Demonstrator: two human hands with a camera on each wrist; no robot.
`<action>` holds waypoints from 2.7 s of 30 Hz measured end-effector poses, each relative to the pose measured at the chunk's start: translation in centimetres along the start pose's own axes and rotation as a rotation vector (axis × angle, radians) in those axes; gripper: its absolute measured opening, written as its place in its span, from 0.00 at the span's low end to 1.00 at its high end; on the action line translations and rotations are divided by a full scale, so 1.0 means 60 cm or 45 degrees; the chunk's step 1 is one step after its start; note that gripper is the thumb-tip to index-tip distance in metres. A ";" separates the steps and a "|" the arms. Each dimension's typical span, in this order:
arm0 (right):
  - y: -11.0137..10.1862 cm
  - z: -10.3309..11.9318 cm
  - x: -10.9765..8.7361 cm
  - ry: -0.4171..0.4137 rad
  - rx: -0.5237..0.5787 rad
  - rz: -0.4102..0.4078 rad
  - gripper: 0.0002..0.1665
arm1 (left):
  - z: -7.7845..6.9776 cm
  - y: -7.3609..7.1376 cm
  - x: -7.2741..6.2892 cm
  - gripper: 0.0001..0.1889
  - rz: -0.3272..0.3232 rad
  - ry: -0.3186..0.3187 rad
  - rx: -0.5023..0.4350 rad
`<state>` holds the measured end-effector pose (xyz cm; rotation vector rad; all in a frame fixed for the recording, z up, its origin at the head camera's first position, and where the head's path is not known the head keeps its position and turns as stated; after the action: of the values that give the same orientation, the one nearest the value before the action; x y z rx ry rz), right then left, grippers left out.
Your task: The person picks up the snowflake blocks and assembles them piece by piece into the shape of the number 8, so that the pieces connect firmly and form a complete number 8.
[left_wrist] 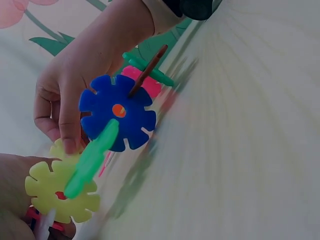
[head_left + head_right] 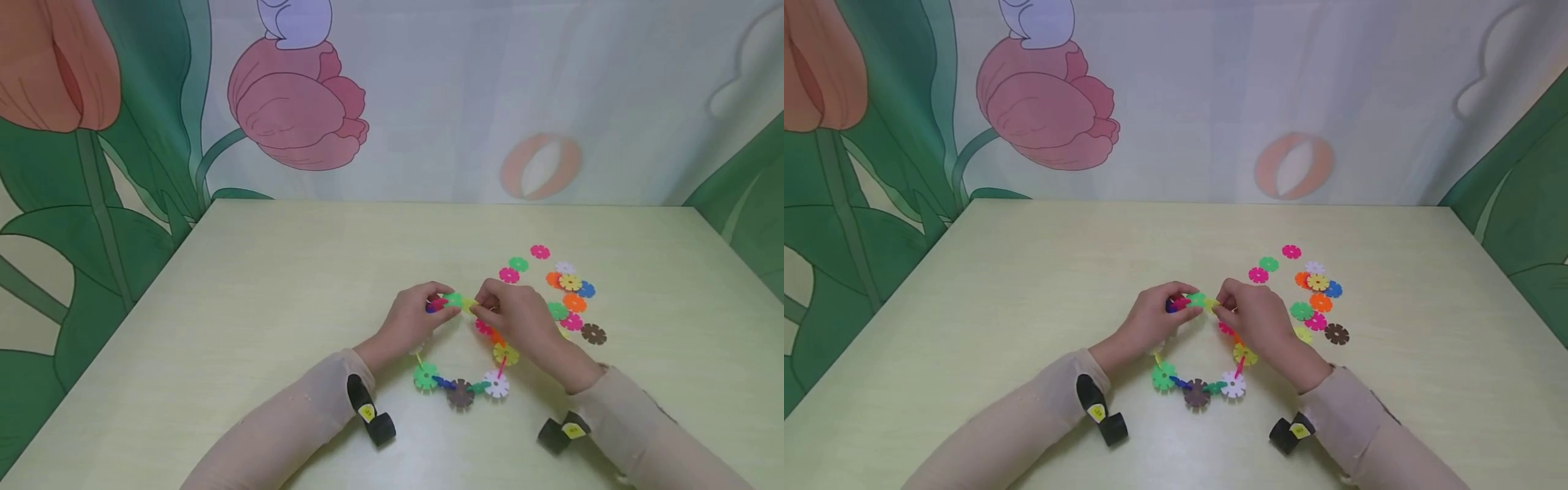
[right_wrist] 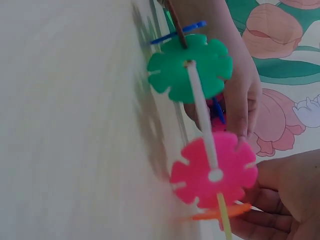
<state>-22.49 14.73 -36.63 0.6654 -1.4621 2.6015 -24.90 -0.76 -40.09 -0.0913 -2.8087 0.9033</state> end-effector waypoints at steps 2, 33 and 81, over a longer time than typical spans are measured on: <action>0.002 -0.001 -0.002 0.000 0.007 -0.036 0.07 | 0.000 0.001 -0.001 0.19 -0.009 -0.028 -0.017; 0.021 -0.019 0.007 0.128 0.238 -0.048 0.07 | -0.008 0.002 -0.005 0.21 -0.107 -0.025 0.050; 0.014 -0.027 0.010 0.105 0.018 0.156 0.23 | -0.002 -0.004 0.003 0.15 -0.078 0.162 0.092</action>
<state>-23.82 15.53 -37.81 0.4773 -1.5072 2.6963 -25.08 -0.89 -39.82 -0.0503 -2.6445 0.9488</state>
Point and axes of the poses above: each hand's wrist, its own x-axis towards the middle knuckle, its own y-axis out of the palm, z = x × y, the point moved 5 cm from there along x, towards the middle knuckle, and after that the axes turned 14 degrees about -z, right-handed, at the moved point
